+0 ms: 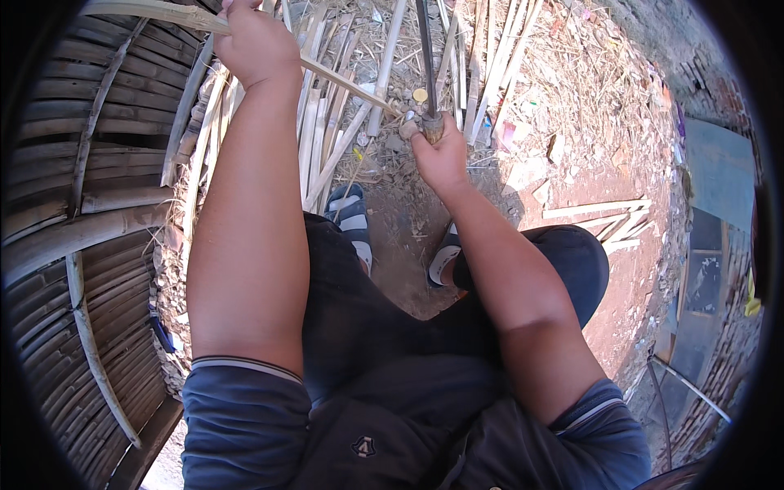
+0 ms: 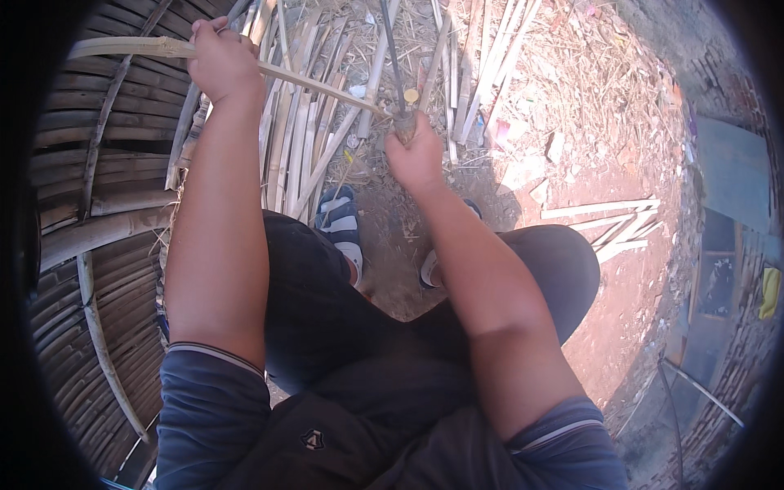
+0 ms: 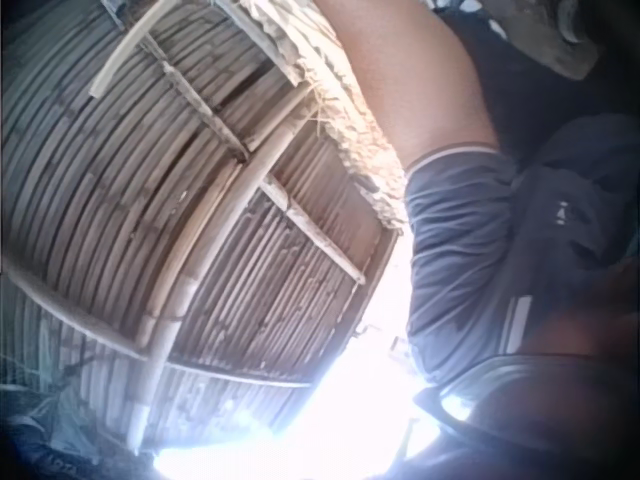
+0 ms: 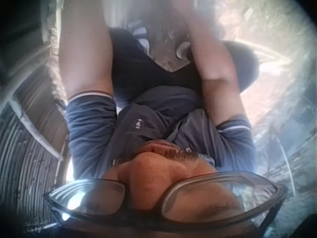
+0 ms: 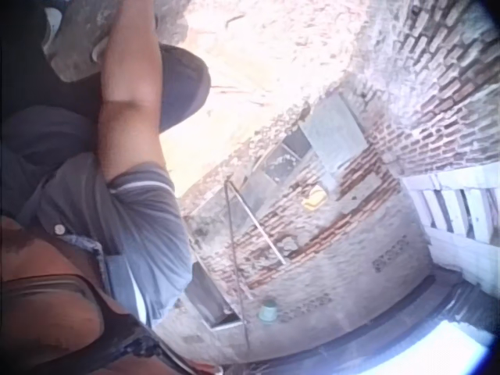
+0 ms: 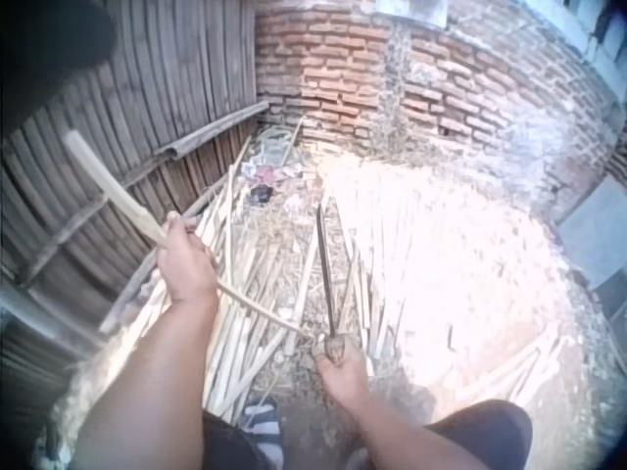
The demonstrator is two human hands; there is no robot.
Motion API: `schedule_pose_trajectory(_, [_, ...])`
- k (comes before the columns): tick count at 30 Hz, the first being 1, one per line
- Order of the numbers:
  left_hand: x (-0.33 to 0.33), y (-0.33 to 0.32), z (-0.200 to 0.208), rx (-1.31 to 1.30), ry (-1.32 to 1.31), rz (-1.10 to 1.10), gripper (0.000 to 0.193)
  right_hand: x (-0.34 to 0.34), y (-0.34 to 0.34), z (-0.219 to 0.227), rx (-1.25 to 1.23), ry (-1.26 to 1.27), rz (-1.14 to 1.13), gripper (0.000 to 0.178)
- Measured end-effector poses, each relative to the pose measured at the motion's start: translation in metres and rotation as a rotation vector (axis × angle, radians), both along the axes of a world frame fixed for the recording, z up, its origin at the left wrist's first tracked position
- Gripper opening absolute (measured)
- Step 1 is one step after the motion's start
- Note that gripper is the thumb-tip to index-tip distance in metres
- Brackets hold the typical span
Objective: The person holds a long piece of wood and uses a knife to shave thin strips from it while sitting on the ground.
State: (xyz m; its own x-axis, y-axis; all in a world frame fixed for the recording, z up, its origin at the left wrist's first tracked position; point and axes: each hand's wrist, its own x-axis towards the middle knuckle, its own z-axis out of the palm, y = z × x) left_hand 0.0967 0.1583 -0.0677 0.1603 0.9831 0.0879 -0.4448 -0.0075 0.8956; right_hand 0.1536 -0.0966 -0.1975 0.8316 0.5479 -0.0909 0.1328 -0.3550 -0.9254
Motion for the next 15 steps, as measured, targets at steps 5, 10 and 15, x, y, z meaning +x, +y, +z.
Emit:
schedule_pose_trajectory(5, [0.005, 0.004, -0.003, -0.019, 0.002, 0.031, 0.029, -0.021, -0.04, -0.078, -0.765, -0.006, 0.159, 0.042])
schedule_pose_trajectory(10, [0.006, 0.006, -0.009, -0.055, -0.072, 0.024, 0.039, -0.003, -0.044, -0.101, -0.582, 0.218, 0.164, 0.026])
schedule_pose_trajectory(15, [0.01, 0.013, -0.011, 0.026, -0.022, -0.029, 0.029, 0.004, -0.026, -0.052, -0.374, 0.743, 0.067, 0.005])
